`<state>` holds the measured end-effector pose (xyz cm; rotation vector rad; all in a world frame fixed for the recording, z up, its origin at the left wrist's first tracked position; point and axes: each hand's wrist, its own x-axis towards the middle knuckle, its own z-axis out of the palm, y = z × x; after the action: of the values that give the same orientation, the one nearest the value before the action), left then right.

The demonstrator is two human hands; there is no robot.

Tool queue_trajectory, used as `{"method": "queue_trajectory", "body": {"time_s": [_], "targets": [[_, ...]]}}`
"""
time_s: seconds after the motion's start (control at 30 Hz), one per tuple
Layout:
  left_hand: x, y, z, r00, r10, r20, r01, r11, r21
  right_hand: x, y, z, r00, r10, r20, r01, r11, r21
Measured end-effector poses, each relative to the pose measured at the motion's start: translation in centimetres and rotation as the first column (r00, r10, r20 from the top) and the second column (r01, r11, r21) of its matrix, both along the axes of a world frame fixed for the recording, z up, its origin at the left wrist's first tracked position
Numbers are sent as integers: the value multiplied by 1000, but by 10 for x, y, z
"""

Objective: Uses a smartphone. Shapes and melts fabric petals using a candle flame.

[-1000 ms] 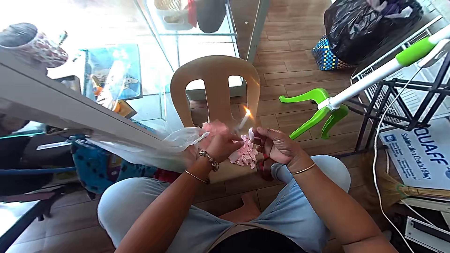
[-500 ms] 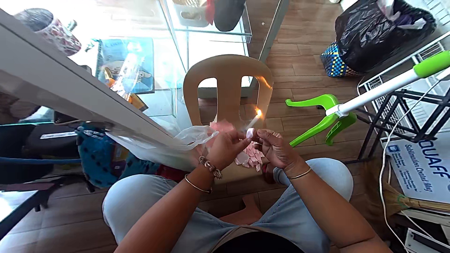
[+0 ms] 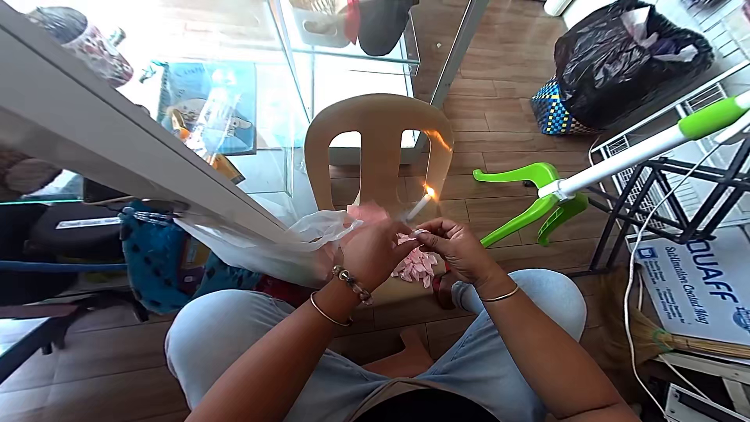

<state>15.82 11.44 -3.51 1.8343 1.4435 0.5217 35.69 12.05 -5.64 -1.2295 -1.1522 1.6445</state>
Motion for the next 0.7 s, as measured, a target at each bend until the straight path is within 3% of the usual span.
{"method": "queue_trajectory", "body": {"time_s": [0.1, 0.37, 0.57, 0.7], "targets": [[-3, 4, -5, 967, 84, 241, -53, 990, -133, -1, -1, -1, 1000, -20, -19, 20, 999, 27], [0, 6, -6, 910, 147, 388, -86, 982, -170, -1, -2, -2, 996, -15, -87, 22, 997, 78], [-2, 6, -5, 966, 88, 245, -66, 993, -99, 3, 0, 3, 999, 23, -38, -20, 997, 68], [-1, 7, -8, 966, 63, 253, -43, 996, -84, -2, -2, 4, 1000, -4, -3, 4, 998, 61]]}}
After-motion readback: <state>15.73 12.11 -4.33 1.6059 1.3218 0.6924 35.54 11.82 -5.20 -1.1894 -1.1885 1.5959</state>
